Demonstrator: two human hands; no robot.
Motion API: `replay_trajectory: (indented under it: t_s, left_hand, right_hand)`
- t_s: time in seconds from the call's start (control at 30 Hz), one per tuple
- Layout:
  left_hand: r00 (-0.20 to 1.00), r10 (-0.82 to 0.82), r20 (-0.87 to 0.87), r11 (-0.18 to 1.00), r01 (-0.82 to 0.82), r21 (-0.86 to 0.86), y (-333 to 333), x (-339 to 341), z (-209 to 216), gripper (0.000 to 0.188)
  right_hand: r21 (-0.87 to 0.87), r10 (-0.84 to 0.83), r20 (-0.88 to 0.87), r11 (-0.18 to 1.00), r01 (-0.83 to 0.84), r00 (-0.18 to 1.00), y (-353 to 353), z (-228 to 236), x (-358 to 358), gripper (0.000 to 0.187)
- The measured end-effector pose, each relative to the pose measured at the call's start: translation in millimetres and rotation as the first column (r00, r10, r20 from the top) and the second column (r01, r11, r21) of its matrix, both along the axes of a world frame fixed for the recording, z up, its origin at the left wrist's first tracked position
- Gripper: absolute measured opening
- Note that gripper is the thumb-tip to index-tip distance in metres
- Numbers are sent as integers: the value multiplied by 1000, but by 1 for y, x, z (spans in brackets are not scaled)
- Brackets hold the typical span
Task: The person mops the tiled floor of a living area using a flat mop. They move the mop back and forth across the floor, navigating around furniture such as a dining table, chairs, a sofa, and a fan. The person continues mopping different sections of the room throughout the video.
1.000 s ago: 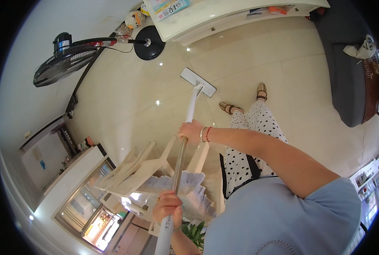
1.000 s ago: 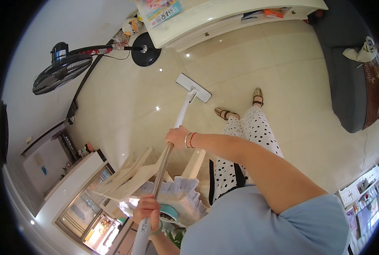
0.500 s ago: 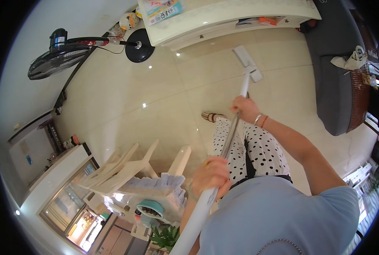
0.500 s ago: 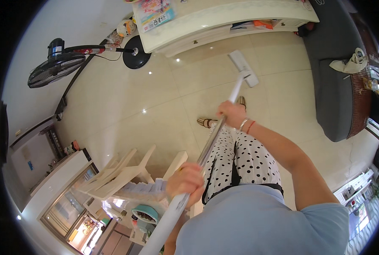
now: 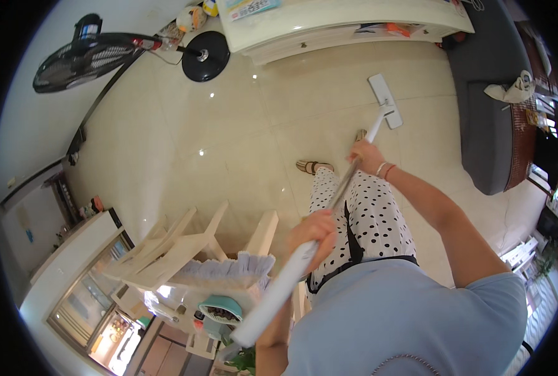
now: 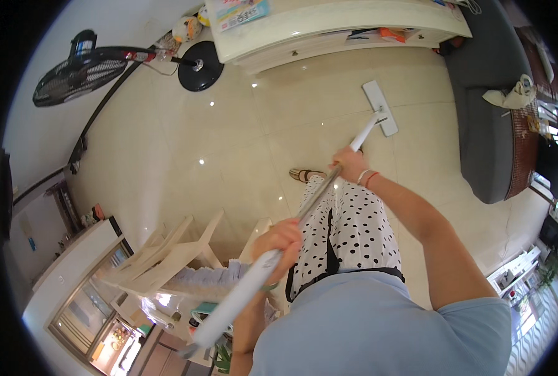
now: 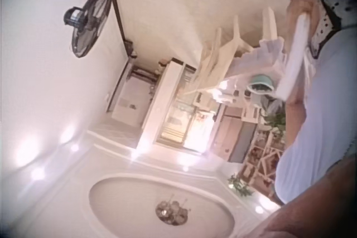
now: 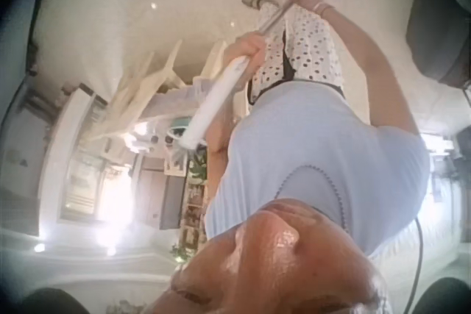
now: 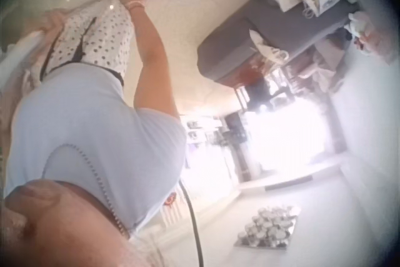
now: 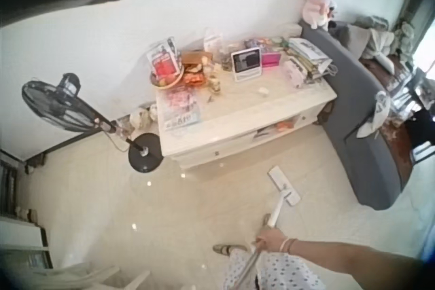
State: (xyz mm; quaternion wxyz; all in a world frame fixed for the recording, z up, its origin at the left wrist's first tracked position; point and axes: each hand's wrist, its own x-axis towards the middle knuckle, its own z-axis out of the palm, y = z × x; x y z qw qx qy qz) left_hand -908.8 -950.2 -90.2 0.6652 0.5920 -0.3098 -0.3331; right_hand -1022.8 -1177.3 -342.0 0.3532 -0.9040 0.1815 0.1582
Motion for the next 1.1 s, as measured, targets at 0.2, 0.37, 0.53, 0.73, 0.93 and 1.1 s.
replay_trajectory:
  t_s: [0.2,0.37,0.53,0.73,0.93,1.1]
  left_hand:
    - [985,116,129,975,-138,175,104,83,97,19]
    - [966,138,220,933,-202,299,142,99,150,23]
    - [935,156,318,893,-271,358,154,97,144,23]
    - [880,318,353,811,-446,379,153,84,127,27]
    - [771,525,361,724,-627,286,131,75,123,26]
    - [606,721,335,627,-777,57,116,93,112,25]
  right_hand:
    - [210,79,238,969,-131,968,159,40,113,26]
    - [465,-40,401,870,-166,915,257,64,179,29]
    - [570,31,469,753,-329,883,293,58,218,22]
    - [573,280,510,595,-564,813,300,49,253,22]
    - [449,525,513,510,-734,679,274,59,274,27]
    - [349,578,527,522,-779,623,236,78,315,29]
